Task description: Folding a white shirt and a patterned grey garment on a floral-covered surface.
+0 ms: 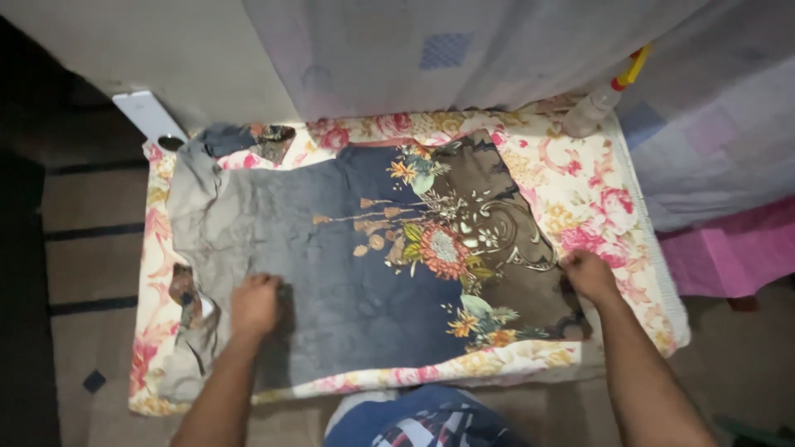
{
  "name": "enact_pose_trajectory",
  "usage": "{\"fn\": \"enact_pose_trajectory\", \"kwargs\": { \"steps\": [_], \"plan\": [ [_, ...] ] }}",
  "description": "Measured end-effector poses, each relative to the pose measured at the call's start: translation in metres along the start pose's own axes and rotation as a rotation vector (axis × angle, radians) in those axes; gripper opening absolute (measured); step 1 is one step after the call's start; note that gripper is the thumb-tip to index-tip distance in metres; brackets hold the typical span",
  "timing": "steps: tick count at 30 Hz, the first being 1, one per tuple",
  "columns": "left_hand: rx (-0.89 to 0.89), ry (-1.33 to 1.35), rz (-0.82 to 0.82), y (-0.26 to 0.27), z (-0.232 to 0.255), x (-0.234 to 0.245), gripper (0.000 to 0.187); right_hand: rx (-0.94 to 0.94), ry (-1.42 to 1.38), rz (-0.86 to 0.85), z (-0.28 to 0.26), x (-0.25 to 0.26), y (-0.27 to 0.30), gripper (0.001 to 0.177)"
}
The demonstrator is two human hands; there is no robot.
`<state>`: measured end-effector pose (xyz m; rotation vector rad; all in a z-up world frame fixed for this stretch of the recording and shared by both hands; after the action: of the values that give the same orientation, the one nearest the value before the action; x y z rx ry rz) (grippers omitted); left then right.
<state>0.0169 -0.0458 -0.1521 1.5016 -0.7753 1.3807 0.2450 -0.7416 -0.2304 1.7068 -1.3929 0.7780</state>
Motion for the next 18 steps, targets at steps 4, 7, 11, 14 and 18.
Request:
{"fn": "enact_pose_trajectory", "kwargs": {
  "steps": [4,7,11,14,18],
  "plan": [
    [-0.175,0.130,0.049,-0.065,0.059,0.003,0.047,-0.015,0.045,-0.036,-0.058,-0.022,-0.036,0.019],
    [-0.280,0.272,0.041,-0.120,0.107,0.008,0.020,0.036,-0.092,0.023,-0.099,-0.043,-0.068,0.019],
    [-0.461,0.379,0.111,-0.156,0.203,0.058,0.019,0.129,-0.185,0.052,-0.132,-0.065,-0.093,0.024],
    [-0.545,0.478,0.166,-0.183,0.272,0.062,0.022,0.130,-0.180,0.059,-0.160,-0.056,-0.092,0.028],
    [-0.522,0.473,0.226,-0.218,0.339,0.065,0.031,0.191,-0.007,0.150,-0.164,-0.065,-0.105,0.043]
  ]
}}
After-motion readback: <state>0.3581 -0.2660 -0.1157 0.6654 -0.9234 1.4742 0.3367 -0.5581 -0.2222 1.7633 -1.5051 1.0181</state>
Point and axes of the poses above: each hand's wrist, its own y-axis away from the middle knuckle, its own x-axis out of the back of the hand, z = x × y, the point moved 7 cm from there along -y, towards the middle knuckle, and after that the axes turned 7 degrees about x, right-handed, at the moved point
